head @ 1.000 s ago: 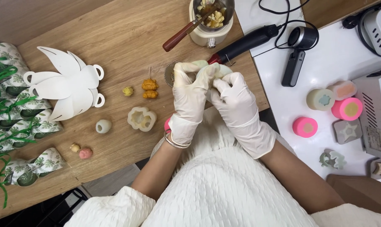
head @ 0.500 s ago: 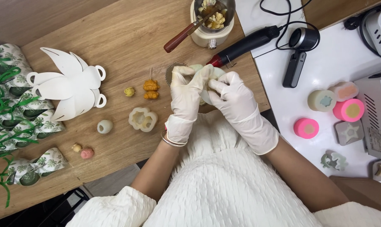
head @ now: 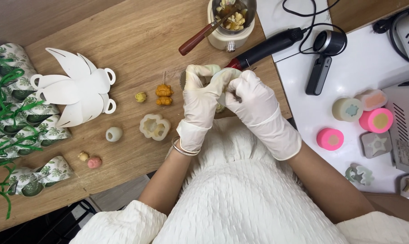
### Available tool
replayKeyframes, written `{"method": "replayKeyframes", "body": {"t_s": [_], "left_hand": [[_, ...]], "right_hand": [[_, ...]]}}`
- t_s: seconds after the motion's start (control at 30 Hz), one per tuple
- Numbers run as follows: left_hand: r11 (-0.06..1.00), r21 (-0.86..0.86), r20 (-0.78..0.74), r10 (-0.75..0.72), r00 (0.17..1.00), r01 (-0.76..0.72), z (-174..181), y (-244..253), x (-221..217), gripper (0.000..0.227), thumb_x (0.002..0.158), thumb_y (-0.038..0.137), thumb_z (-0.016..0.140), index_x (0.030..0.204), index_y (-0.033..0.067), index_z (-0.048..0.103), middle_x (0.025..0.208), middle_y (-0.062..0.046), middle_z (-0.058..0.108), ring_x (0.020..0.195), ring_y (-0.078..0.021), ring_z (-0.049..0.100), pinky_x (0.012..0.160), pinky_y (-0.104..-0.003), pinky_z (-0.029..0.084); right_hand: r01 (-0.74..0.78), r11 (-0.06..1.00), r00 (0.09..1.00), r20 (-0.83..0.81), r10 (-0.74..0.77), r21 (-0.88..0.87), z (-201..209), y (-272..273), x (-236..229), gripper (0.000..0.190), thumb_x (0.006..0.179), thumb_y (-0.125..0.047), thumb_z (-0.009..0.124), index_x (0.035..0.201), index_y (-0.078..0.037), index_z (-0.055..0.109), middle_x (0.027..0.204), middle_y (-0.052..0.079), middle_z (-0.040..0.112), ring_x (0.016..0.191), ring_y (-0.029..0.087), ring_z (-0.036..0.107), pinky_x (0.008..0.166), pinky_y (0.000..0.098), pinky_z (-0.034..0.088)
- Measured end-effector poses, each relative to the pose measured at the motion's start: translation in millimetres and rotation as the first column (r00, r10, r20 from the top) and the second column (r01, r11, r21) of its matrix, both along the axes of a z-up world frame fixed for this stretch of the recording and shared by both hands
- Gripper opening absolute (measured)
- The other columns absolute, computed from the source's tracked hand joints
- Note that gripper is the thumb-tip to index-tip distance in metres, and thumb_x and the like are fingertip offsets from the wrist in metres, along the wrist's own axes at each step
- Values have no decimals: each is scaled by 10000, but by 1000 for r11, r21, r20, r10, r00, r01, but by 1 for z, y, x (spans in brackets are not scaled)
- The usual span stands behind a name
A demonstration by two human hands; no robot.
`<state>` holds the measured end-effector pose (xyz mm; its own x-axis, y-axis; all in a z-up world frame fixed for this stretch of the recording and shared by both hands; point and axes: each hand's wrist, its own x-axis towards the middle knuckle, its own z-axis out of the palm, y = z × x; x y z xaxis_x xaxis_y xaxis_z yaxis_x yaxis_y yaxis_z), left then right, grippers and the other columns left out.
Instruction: The person demolds shaped wax candles from silicone molds by flexing and peeling the molds, sets the finished candles on the table, and places one candle onto a wooden shelf. They then press a wax piece into a pink silicone mold and continue flexing the mold to release the candle.
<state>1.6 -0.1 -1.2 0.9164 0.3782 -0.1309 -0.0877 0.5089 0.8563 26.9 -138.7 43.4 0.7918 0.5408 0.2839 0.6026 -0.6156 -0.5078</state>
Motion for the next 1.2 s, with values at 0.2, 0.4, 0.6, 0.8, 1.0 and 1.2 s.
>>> {"method": "replayKeyframes", "body": {"t_s": [0.2, 0.4, 0.6, 0.8, 1.0, 1.2], "left_hand": [[986, 138, -15, 93, 996, -90, 6, 12, 6, 309, 932, 41, 798, 1050, 46, 513, 1063, -63, 653, 956, -113, 634, 831, -267, 581], [986, 122, -94, 125, 988, -113, 40, 27, -1, 304, 935, 136, 791, 1114, 49, 561, 1125, -75, 644, 1004, -127, 634, 857, -290, 581], [979, 165, -82, 138, 987, -123, 67, 35, -12, 387, 974, 228, 793, 1221, 49, 555, 1211, -93, 601, 1109, -137, 613, 973, -293, 560], [992, 97, -99, 96, 990, -87, 90, 31, -19, 455, 949, 248, 781, 1260, 62, 505, 1194, -99, 614, 1070, -145, 637, 922, -310, 594], [999, 43, -58, -29, 998, 32, 94, 10, -20, 461, 974, 194, 781, 1317, 33, 518, 1176, -92, 638, 1046, -131, 651, 912, -292, 594], [978, -131, 14, -159, 987, 160, 91, -7, -21, 494, 996, 263, 739, 1374, 40, 511, 1120, -88, 698, 995, -122, 682, 878, -277, 587]], "right_hand": [[235, 876, 832, -553, 42, 421, 62, -6, 42, 58, 993, -72, 756, 1013, -33, 718, 942, 37, 718, 815, 128, 689, 734, 274, 589], [282, 660, 925, -380, 6, 697, 20, 8, 129, 66, 1143, -21, 751, 1101, 17, 717, 951, 68, 723, 759, 119, 702, 699, 242, 595], [124, 971, 980, -178, -88, 204, -46, 15, 161, 402, 864, -109, 823, 1198, 37, 652, 1028, 97, 726, 897, 138, 693, 714, 269, 575], [424, 808, 646, -762, 47, 409, 79, 30, 37, 387, 1038, -282, 622, 1307, -3, 623, 1146, 87, 733, 969, 109, 688, 817, 242, 584], [510, 770, 585, -811, 18, 384, 62, -2, -6, 378, 954, -240, 677, 1227, 18, 637, 1063, 29, 710, 941, 76, 664, 812, 225, 566], [619, 604, 614, -789, 27, 503, 61, -23, -26, 365, 1051, -272, 605, 1210, 46, 686, 986, 42, 705, 852, 90, 635, 729, 235, 506]]}}
